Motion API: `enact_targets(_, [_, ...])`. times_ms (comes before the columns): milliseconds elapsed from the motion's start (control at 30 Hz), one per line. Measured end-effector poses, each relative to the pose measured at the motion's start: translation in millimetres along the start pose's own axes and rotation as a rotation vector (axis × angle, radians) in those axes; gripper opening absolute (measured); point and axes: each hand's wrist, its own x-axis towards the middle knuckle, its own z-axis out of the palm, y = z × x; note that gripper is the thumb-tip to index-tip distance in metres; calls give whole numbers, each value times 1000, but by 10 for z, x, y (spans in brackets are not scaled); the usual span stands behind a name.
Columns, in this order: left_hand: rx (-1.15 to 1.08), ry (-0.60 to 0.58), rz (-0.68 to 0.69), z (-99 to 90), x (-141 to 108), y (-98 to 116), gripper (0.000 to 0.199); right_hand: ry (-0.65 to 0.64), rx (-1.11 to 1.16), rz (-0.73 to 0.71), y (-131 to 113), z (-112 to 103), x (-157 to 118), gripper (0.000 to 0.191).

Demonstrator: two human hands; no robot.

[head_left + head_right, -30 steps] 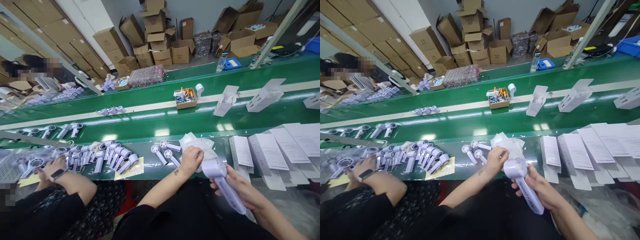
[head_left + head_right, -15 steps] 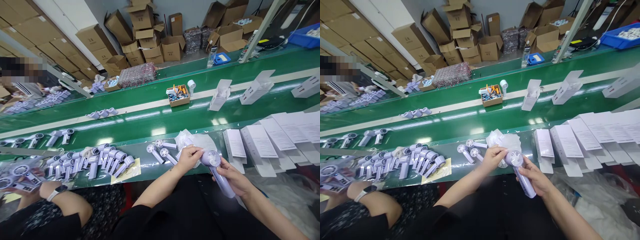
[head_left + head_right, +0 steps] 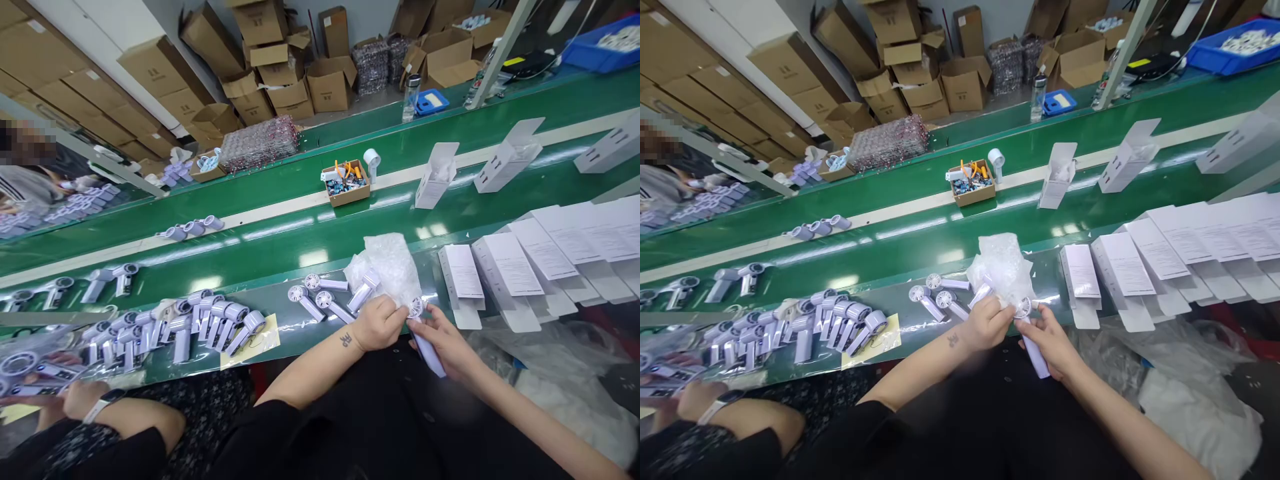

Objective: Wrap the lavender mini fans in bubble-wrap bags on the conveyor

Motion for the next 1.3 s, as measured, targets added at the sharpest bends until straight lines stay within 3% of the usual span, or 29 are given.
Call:
enact_targets(67, [-24, -19, 90, 8, 107, -32, 18, -1, -24, 11, -56, 5, 0, 68])
enact_targets(133, [-68, -33, 94, 18, 202, -48, 17, -5, -23, 34, -99, -15, -2, 75])
enact_targets(300, [-157, 61, -337, 64, 184, -21, 19, -75, 73, 71, -105, -134, 9, 68])
enact_targets(400, [-151, 80, -348, 99, 114, -2, 21, -82, 93, 70, -104, -187, 38, 67])
enact_targets(500, [-240, 53, -402, 104, 162, -24, 21, -177, 98, 114, -141, -194, 39, 65])
enact_targets(633, [-527, -115, -535, 36, 333, -121, 22, -354, 41, 155, -187, -170, -3, 74])
enact_targets(733, [-600, -214, -453, -50, 379, -166, 23, -396, 13, 153, -168, -165, 12, 74])
enact_targets(867, [-407, -215, -121, -163, 236, -102, 23, -280, -22, 85, -101, -179, 80, 60])
enact_targets(933, [-323, -188, -30, -201, 114, -53, 24, -234, -19, 36, -91, -195, 88, 59])
enact_targets(1000, [-291, -64, -140, -219, 9, -33, 24, -212, 13, -24, -110, -223, 67, 63])
enact_targets(1100, [-407, 130, -516, -209, -32, -61, 19, -267, 37, -26, -162, -279, 11, 77])
enact_targets(1200, [-732, 106, -795, -161, 61, -89, 17, -386, 47, 68, -192, -314, -21, 89])
enact_targets(1300, [-1085, 41, -988, -100, 171, -67, 23, -471, 40, 87, -194, -302, -10, 87])
